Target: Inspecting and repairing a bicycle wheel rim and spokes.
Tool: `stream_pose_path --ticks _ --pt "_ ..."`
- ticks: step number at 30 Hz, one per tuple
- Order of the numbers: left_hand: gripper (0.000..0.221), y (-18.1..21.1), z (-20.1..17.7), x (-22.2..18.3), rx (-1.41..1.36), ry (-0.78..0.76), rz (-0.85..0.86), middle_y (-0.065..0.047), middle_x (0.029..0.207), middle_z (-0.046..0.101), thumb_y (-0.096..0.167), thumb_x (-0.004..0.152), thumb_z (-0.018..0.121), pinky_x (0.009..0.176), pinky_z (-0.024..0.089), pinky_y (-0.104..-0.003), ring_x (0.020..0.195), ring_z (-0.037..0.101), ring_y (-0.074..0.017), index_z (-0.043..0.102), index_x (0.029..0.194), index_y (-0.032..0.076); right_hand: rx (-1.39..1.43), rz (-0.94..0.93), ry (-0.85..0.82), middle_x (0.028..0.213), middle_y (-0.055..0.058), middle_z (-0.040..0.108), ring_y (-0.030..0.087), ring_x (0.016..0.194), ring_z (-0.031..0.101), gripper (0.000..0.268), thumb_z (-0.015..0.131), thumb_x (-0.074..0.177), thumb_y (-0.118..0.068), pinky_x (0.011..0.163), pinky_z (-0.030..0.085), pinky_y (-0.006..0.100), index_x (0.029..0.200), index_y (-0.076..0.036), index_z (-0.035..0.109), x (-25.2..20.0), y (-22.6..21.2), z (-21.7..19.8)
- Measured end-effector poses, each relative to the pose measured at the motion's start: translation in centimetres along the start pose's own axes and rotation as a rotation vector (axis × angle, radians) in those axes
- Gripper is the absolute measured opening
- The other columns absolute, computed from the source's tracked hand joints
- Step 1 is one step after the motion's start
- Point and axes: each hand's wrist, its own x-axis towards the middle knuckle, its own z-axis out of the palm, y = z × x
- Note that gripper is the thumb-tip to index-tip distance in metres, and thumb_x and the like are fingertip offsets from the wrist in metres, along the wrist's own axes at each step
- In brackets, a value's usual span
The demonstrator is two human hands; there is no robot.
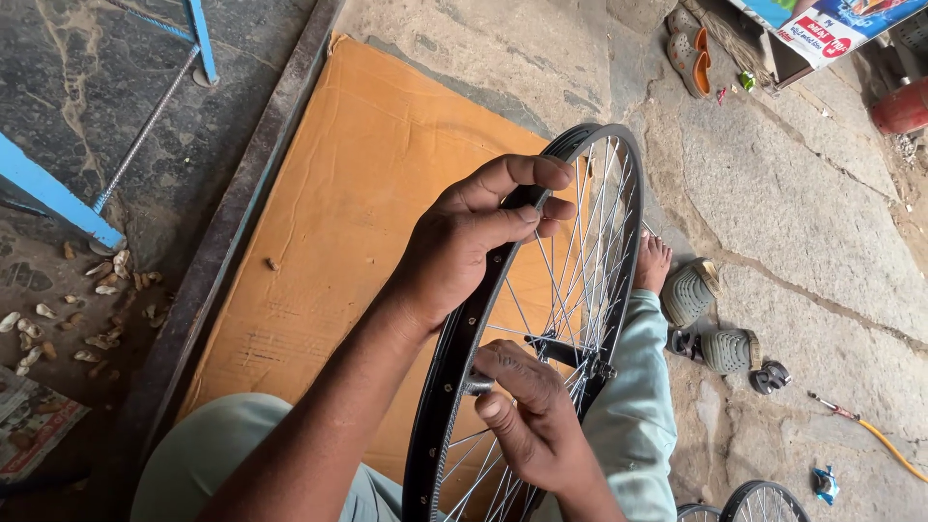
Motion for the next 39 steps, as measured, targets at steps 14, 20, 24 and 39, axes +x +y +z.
stream_pose_path --ticks 14,20,24,39 --pt "0.030 -1.6 0.6 0.8 0.075 0.007 0.173 -0.008 0.118 0.068 0.001 0.100 0.055 0.100 0.055 -0.031 0.108 0.066 -0.0136 0.061 0.129 0.000 -0.030 0.464 0.026 0.108 0.012 0.078 0.016 0.101 0.072 0.042 0.078 0.085 -0.004 0.097 0.056 0.031 0.125 0.006 0.068 0.9 -1.0 1.5" --pt "0.030 -1.7 1.1 0.6 0.179 0.045 0.182 -0.007 0.104 0.065 0.002 0.098 0.061 0.084 0.055 -0.026 0.090 0.062 -0.0087 0.061 0.128 -0.001 0.318 0.192 0.036 0.122 0.018 0.071 0.024 0.118 0.063 0.035 0.078 0.087 -0.002 0.107 0.047 0.038 0.119 0.007 0.067 -2.1 0.6 0.8" --pt "0.034 -0.6 1.7 0.4 0.178 0.026 0.174 -0.005 0.104 0.067 0.003 0.094 0.059 0.075 0.056 -0.025 0.083 0.064 -0.0067 0.059 0.128 0.003 0.414 0.052 0.170 0.132 0.017 0.065 0.026 0.126 0.061 0.020 0.076 0.092 -0.010 0.113 0.044 0.038 0.105 0.000 0.065 -1.8 -0.3 1.2" --pt "0.034 -1.4 2.6 0.5 0.205 0.077 0.177 -0.010 0.104 0.071 0.005 0.095 0.059 0.082 0.059 -0.026 0.092 0.070 -0.0102 0.061 0.128 0.001 0.235 0.263 0.004 0.103 0.013 0.075 0.014 0.092 0.067 0.016 0.067 0.100 0.002 0.082 0.052 0.027 0.113 0.009 0.072 -2.6 0.1 -1.6"
